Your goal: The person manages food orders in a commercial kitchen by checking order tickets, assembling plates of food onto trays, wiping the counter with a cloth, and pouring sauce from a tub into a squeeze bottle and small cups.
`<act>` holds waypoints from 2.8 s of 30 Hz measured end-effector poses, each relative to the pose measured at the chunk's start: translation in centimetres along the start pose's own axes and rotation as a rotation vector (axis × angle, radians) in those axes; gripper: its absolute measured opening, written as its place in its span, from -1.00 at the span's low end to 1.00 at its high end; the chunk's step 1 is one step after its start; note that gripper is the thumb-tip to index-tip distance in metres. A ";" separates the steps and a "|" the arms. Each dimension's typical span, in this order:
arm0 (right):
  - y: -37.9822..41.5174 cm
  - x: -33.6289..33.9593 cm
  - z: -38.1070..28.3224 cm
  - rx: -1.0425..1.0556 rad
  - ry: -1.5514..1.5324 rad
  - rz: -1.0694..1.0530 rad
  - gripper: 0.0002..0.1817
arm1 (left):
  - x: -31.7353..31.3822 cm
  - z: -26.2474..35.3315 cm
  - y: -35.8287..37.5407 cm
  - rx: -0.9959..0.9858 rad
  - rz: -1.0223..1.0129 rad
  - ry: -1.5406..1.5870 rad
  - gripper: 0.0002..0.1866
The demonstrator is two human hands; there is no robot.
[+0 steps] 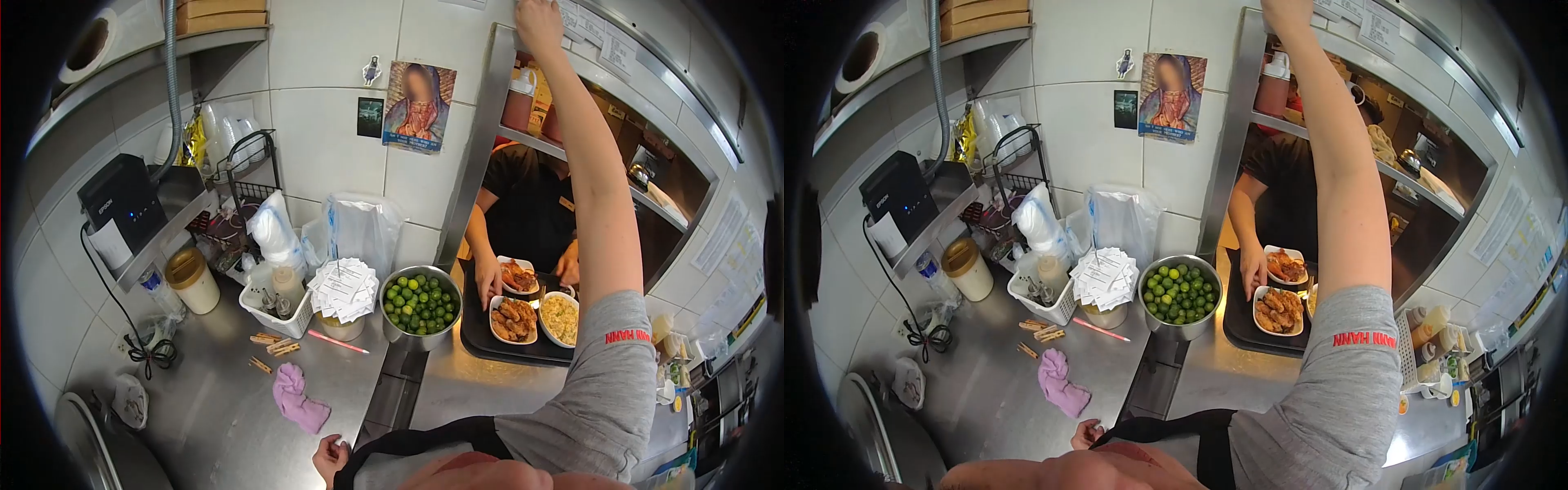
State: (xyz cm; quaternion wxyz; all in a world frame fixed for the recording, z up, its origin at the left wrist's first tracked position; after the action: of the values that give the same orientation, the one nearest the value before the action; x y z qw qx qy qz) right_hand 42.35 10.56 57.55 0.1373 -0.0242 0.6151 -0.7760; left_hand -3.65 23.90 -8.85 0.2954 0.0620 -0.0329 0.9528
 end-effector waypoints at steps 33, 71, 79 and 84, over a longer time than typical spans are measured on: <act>-0.3 -1.6 -6.6 -0.047 -0.080 -0.199 -0.58 | -0.1 0.8 0.1 0.058 -0.042 0.024 -0.80; -1.9 -2.0 -8.9 0.043 -0.034 -0.320 -0.32 | -0.2 0.9 0.1 0.000 -0.024 -0.005 -0.79; -1.1 -3.7 -3.6 -0.087 -0.330 0.015 -0.49 | 0.0 1.6 0.2 0.034 -0.024 -0.054 -0.80; -0.1 -2.4 -2.0 0.002 -0.178 -0.045 -0.62 | -0.1 1.2 0.1 0.021 -0.029 -0.068 -0.80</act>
State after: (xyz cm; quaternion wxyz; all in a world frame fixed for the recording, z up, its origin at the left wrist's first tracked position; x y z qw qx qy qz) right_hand 44.21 13.04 57.51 0.1742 -0.1066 0.5989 -0.7743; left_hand -3.53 23.62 -7.70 0.3074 0.0982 -0.0319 0.9460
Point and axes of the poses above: each hand's wrist, its own y-axis away from the middle knuckle, its own x-axis out of the back of the hand, z = x × y, the point moved 5 cm from there along -y, towards the middle knuckle, and after that the axes turned 6 degrees about -x, right-handed, at the moved point
